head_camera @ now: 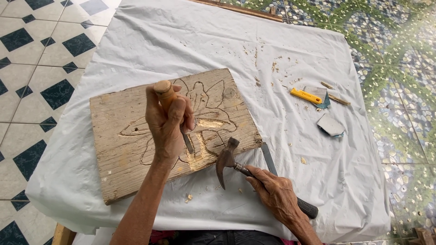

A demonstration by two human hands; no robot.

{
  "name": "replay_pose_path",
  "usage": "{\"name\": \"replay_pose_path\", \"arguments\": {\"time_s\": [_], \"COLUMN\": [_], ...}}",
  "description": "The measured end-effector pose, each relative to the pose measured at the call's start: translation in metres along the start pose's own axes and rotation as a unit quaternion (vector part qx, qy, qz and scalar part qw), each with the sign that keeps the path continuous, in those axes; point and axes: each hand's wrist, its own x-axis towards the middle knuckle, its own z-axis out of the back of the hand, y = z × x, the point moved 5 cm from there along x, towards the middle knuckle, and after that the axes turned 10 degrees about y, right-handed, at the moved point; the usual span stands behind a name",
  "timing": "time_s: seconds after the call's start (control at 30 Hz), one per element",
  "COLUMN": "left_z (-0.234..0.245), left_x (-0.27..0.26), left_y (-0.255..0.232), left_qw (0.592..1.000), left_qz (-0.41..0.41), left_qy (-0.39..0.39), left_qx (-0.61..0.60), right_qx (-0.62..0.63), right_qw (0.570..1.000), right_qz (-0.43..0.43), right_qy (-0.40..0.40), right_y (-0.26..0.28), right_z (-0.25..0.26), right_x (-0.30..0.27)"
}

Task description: Carving a floral pattern into a wooden board using a hammer and a chisel.

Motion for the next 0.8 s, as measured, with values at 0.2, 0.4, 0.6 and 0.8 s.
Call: {"name": "replay_pose_path", "arguments": {"time_s": [0.2,0.4,0.6,0.8], "left_z": [-0.002,-0.009,-0.010,-0.009], "left_x": [-0.004,-0.005,-0.007,-0.001], "left_y": [-0.002,-0.012,-0.010,-0.001], "left_qw": [0.999,0.999,0.999,1.000], "left_qz": [0.023,-0.010,-0.008,-0.013], "left_qy": [-0.048,-0.043,-0.034,0.018], "left_qx": [0.009,0.008,0.024,-0.002], "right_qx": [0.004,-0.013,-0.010,0.001], "right_qw": [1.000,1.000,1.000,0.996], "right_qz": [0.002,0.003,-0.003,-0.073], "right_qy": [0.000,-0.001,0.006,0.058], "right_y": [0.001,-0.003,-0.006,-0.012], "right_z": [0.001,-0.003,-0.005,-0.009], "right_x": [0.001,0.001,0.000,0.001]}}
